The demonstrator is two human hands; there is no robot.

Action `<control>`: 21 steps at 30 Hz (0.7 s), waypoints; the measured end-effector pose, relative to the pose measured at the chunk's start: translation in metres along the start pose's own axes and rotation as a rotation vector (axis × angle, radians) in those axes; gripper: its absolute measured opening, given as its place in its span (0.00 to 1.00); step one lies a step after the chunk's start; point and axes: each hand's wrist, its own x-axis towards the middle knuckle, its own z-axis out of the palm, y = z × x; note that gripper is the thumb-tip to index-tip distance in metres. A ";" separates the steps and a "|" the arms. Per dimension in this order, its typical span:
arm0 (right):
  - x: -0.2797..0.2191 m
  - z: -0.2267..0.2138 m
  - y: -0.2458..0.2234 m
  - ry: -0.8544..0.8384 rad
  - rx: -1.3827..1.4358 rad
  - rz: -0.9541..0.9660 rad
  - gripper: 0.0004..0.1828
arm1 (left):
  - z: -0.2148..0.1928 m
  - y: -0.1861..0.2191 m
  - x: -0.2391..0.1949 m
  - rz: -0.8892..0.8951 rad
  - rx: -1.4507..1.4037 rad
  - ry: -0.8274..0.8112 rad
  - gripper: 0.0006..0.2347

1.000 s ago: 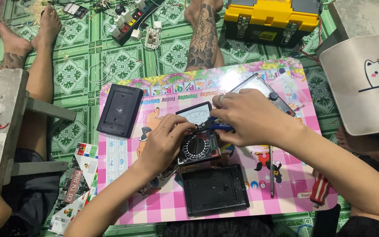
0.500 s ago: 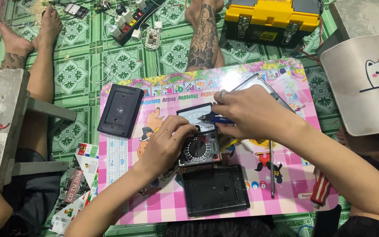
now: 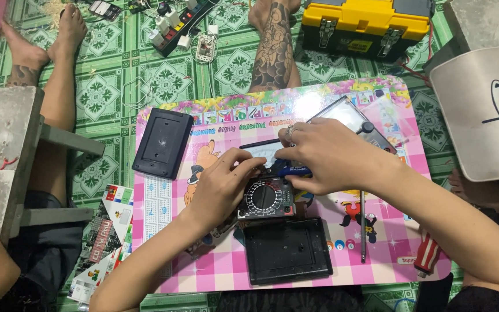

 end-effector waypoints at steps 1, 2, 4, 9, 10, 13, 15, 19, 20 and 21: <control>0.000 0.001 -0.001 -0.002 0.000 -0.004 0.24 | 0.000 0.001 0.001 -0.004 0.001 0.002 0.07; -0.001 0.003 -0.002 -0.014 -0.015 0.012 0.24 | 0.001 0.003 0.001 0.001 0.012 -0.001 0.07; -0.002 0.004 -0.005 -0.027 -0.030 0.023 0.24 | 0.001 0.004 0.000 0.002 0.024 -0.003 0.07; -0.007 0.002 -0.008 -0.021 -0.042 0.065 0.25 | 0.004 0.001 -0.003 0.024 0.051 0.017 0.06; -0.007 0.001 -0.009 -0.023 -0.043 0.062 0.25 | 0.003 0.001 -0.003 0.021 0.051 0.020 0.06; -0.006 0.000 -0.009 -0.022 -0.040 0.059 0.23 | 0.005 0.001 -0.002 0.036 0.072 0.037 0.05; -0.005 0.001 -0.009 -0.035 -0.048 0.050 0.24 | 0.008 -0.001 -0.005 0.078 0.164 0.051 0.04; -0.004 0.006 -0.010 -0.026 -0.075 0.046 0.24 | 0.008 0.001 -0.004 0.102 0.197 0.067 0.04; -0.004 0.004 -0.011 -0.033 -0.075 0.060 0.24 | 0.008 0.002 -0.003 0.100 0.185 0.073 0.03; -0.005 0.003 -0.012 -0.041 -0.074 0.075 0.24 | 0.007 0.003 -0.002 0.098 0.172 0.078 0.03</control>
